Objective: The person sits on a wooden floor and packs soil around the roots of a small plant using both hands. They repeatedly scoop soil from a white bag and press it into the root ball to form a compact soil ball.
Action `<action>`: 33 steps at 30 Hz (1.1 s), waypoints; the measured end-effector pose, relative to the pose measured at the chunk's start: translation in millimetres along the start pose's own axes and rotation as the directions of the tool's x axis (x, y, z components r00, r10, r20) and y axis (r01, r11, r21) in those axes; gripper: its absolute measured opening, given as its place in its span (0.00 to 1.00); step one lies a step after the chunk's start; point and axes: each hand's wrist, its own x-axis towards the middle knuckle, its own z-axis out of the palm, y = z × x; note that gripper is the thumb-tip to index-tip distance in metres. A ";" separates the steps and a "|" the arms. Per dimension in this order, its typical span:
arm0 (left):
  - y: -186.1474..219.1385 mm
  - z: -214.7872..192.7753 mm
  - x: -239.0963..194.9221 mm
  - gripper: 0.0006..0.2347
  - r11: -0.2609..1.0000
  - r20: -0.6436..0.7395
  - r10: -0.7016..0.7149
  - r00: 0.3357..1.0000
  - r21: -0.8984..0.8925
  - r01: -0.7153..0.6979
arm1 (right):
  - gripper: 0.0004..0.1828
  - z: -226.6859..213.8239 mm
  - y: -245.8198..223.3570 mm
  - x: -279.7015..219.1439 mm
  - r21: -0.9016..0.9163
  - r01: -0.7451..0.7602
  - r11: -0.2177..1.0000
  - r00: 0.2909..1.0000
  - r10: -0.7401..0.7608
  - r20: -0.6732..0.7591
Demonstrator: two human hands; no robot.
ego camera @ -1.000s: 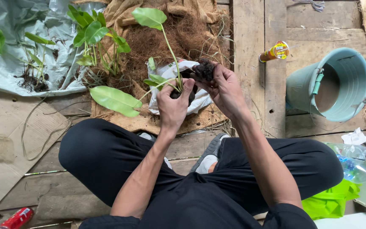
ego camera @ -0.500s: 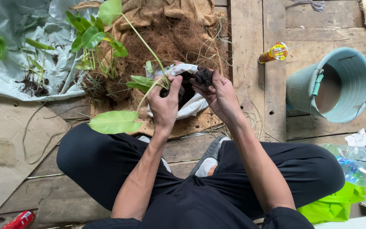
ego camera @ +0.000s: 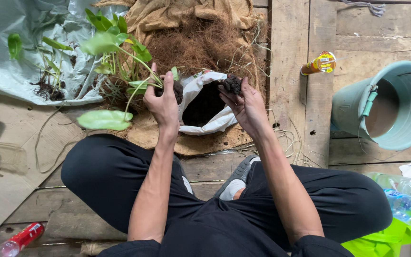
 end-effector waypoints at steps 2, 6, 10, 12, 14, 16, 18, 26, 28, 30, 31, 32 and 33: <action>-6.4 -1.6 3.4 0.20 0.989 -0.021 0.149 0.989 -0.003 -0.149 | 0.28 1.5 1.4 1.8 0.000 -0.002 1.000 1.000 0.002 0.000; -15.7 -7.0 6.4 0.15 0.998 0.013 0.065 0.998 -0.019 -0.065 | 0.28 5.2 4.6 3.6 -0.004 -0.014 1.000 1.000 0.014 -0.006; -15.0 -7.5 3.0 0.12 0.998 0.056 0.051 0.997 -0.034 -0.050 | 0.28 5.2 8.7 6.8 0.012 -0.022 1.000 0.999 0.022 0.025; -10.7 -6.9 -0.1 0.12 0.996 0.105 0.087 0.991 -0.039 -0.084 | 0.27 2.4 11.5 10.0 0.013 -0.027 1.000 0.998 0.026 0.063; -5.4 -4.4 -5.5 0.12 0.994 0.130 0.082 0.988 -0.081 -0.072 | 0.27 -1.7 15.7 11.7 -0.001 -0.016 1.000 0.996 0.016 0.084; 0.1 -0.4 -9.4 0.12 0.991 0.138 0.103 0.985 -0.103 -0.089 | 0.27 -6.7 18.7 14.1 0.020 -0.007 1.000 0.992 0.005 0.130; 4.4 3.1 -12.0 0.13 0.986 0.131 0.149 0.980 -0.101 -0.136 | 0.26 -10.6 20.7 16.7 0.077 -0.003 0.997 0.980 -0.013 0.200; 5.3 7.9 -16.3 0.13 0.990 0.197 0.126 0.972 -0.084 -0.111 | 0.26 -2.0 12.9 9.7 -0.007 -0.060 0.998 0.989 0.060 0.136; 4.8 7.0 -15.2 0.12 0.991 0.215 0.126 0.968 -0.070 -0.114 | 0.25 3.3 10.4 8.6 -0.028 -0.062 0.998 0.988 0.065 0.139; 5.0 6.5 -15.5 0.12 0.989 0.242 0.142 0.960 -0.078 -0.127 | 0.24 6.7 9.0 7.5 -0.038 -0.066 0.997 0.989 0.070 0.129; 5.5 6.0 -15.8 0.13 0.988 0.250 0.147 0.957 -0.085 -0.129 | 0.24 7.7 9.0 7.3 -0.048 -0.065 0.997 0.990 0.070 0.120; 6.4 5.3 -15.7 0.14 0.987 0.257 0.152 0.954 -0.093 -0.132 | 0.23 8.6 8.7 7.8 -0.058 -0.063 0.996 0.991 0.069 0.111; 7.7 4.9 -15.6 0.15 0.986 0.265 0.158 0.951 -0.100 -0.135 | 0.23 9.0 8.5 8.1 -0.068 -0.061 0.996 0.993 0.067 0.102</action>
